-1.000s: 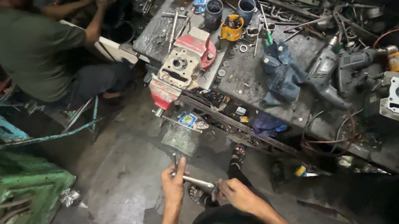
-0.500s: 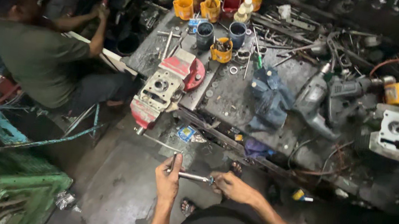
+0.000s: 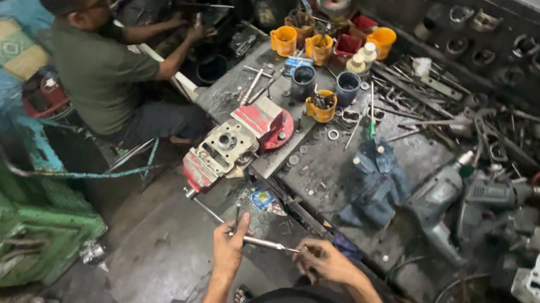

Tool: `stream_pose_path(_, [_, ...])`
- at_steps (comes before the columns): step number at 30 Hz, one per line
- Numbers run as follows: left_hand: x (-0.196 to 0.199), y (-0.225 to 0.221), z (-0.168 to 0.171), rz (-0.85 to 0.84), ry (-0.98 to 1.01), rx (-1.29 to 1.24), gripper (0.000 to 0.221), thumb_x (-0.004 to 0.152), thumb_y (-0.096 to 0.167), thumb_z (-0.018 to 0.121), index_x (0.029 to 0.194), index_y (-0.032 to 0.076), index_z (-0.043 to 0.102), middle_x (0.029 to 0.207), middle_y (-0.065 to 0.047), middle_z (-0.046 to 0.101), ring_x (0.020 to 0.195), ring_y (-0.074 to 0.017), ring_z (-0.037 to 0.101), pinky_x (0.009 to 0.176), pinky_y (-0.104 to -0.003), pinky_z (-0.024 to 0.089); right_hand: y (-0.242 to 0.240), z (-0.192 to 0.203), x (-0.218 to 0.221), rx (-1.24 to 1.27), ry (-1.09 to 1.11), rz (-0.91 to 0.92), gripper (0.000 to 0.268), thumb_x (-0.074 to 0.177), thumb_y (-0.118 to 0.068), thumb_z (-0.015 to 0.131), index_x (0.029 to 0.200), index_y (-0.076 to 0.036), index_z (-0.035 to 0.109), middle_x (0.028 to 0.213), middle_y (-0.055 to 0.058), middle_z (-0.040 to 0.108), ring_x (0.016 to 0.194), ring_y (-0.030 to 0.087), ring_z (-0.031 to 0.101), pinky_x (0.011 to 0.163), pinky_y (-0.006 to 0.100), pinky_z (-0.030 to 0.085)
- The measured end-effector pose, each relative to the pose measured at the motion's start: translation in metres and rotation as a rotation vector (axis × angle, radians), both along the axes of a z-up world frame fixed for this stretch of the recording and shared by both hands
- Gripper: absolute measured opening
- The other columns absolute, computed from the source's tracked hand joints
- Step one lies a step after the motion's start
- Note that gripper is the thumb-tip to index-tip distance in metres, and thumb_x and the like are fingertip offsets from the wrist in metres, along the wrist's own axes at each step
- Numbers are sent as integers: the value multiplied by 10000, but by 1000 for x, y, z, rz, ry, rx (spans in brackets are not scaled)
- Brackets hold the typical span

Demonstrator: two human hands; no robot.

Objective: The person uses a T-handle wrench to tighten bolts on a cylinder head clamped in a bench vise. They repeatedly reposition the tool and apply torque to multiple fasteners on the engine part.

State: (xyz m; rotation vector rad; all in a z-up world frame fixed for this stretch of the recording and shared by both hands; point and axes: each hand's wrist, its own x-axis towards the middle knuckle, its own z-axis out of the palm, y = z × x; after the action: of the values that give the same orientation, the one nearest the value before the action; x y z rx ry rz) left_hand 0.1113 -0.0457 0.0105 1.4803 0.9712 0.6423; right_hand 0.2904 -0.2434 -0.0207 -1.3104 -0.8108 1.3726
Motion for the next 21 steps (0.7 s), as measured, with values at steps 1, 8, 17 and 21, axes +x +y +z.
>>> stream_pose_path(1, [5, 0, 0, 25, 9, -45, 526, 921, 463, 690, 691, -10, 713, 598, -37, 626, 567, -127, 547, 569, -295, 408, -1, 1, 11, 22, 4, 28, 348, 1039, -311, 555, 1016, 7, 692, 703, 49, 683, 530, 110, 589, 503, 268, 491])
stream_pose_path(8, [33, -7, 0, 224, -146, -134, 437, 894, 436, 706, 737, 30, 740, 598, -29, 643, 550, -112, 557, 534, -284, 404, -3, 0, 74, 170, 141, 54, 344, 1005, -261, 579, 1086, 39, 727, 751, 70, 720, 630, 130, 667, 560, 271, 525])
stream_pose_path(17, [62, -3, 19, 244, -126, 103, 501, 939, 420, 702, 682, -9, 732, 602, -41, 657, 582, -101, 573, 580, -285, 433, 15, 21, 92, -35, 72, -338, 370, 1057, -260, 511, 1291, -42, 698, 860, 59, 677, 724, 110, 589, 665, 267, 496])
stream_pose_path(21, [73, -11, 17, 294, -101, 132, 486, 944, 404, 683, 684, -5, 724, 582, -21, 650, 571, -107, 579, 570, -298, 437, 14, 29, 94, -32, 245, -289, 375, 1032, -224, 482, 1336, -52, 618, 1002, 100, 755, 848, 156, 690, 792, 314, 571])
